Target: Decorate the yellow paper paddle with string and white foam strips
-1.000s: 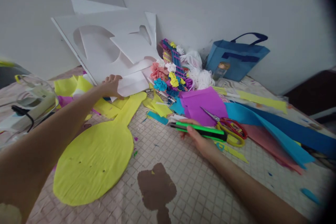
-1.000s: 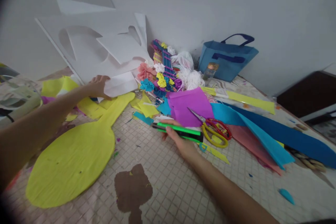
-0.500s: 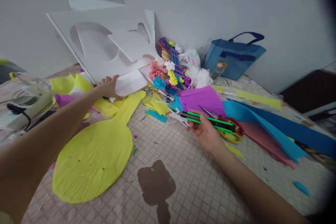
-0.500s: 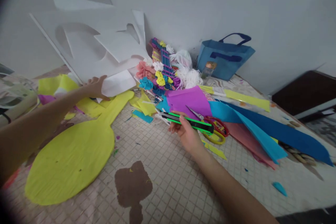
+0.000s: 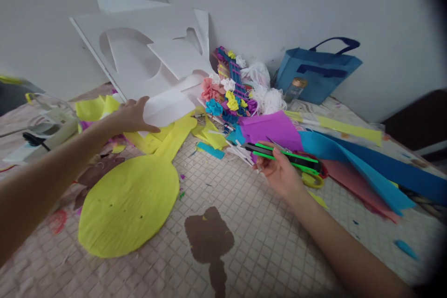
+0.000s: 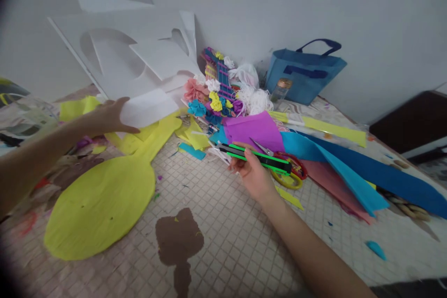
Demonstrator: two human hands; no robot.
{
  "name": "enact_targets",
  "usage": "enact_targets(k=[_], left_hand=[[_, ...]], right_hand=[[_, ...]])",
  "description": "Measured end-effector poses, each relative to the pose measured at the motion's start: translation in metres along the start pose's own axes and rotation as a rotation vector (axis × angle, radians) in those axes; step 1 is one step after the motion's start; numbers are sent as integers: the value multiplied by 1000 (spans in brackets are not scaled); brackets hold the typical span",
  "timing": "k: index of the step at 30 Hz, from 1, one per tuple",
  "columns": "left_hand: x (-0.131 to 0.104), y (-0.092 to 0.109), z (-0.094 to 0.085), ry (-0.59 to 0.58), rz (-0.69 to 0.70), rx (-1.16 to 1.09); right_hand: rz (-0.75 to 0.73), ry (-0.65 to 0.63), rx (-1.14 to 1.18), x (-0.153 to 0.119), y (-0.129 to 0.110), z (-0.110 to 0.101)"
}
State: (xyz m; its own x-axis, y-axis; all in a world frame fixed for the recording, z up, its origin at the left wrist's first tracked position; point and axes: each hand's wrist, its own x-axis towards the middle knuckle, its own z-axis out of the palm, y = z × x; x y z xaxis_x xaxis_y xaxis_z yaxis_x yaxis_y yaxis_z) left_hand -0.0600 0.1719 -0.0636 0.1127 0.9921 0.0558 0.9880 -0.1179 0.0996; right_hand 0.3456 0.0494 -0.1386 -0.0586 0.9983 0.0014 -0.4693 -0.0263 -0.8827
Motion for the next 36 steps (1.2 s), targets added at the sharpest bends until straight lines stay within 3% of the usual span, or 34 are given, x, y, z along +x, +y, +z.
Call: enact_targets(k=[3, 6, 9, 12, 14, 17, 21, 26, 31, 36], left_hand=[[-35, 9, -21, -83, -6, 76], [-86, 35, -26, -112, 115, -17], [-151, 82, -8, -211, 282, -155], [-211, 135, 22, -134, 354, -146], [-238, 162, 40, -101, 345, -128], [-254, 180, 58, -138, 371, -144], [-249, 173, 69, -71, 454, -170], [-226, 138, 80, 147, 393, -61], [-215, 103, 90, 124, 365, 16], [-217, 99, 89, 120, 365, -7]], right_hand=[[-19, 8, -1, 0, -6, 1], [-87, 21, 13, 0, -13, -1], [-159, 51, 36, 0, -20, -3], [-187, 65, 60, 0, -25, -6], [-196, 71, 82, 0, -27, -7], [-195, 83, 87, 1, -27, -9], [-185, 96, 61, 2, -26, -12], [-212, 99, 47, 2, -26, -11], [-203, 117, 25, 1, -26, -9], [-211, 76, -13, 3, -25, -11]])
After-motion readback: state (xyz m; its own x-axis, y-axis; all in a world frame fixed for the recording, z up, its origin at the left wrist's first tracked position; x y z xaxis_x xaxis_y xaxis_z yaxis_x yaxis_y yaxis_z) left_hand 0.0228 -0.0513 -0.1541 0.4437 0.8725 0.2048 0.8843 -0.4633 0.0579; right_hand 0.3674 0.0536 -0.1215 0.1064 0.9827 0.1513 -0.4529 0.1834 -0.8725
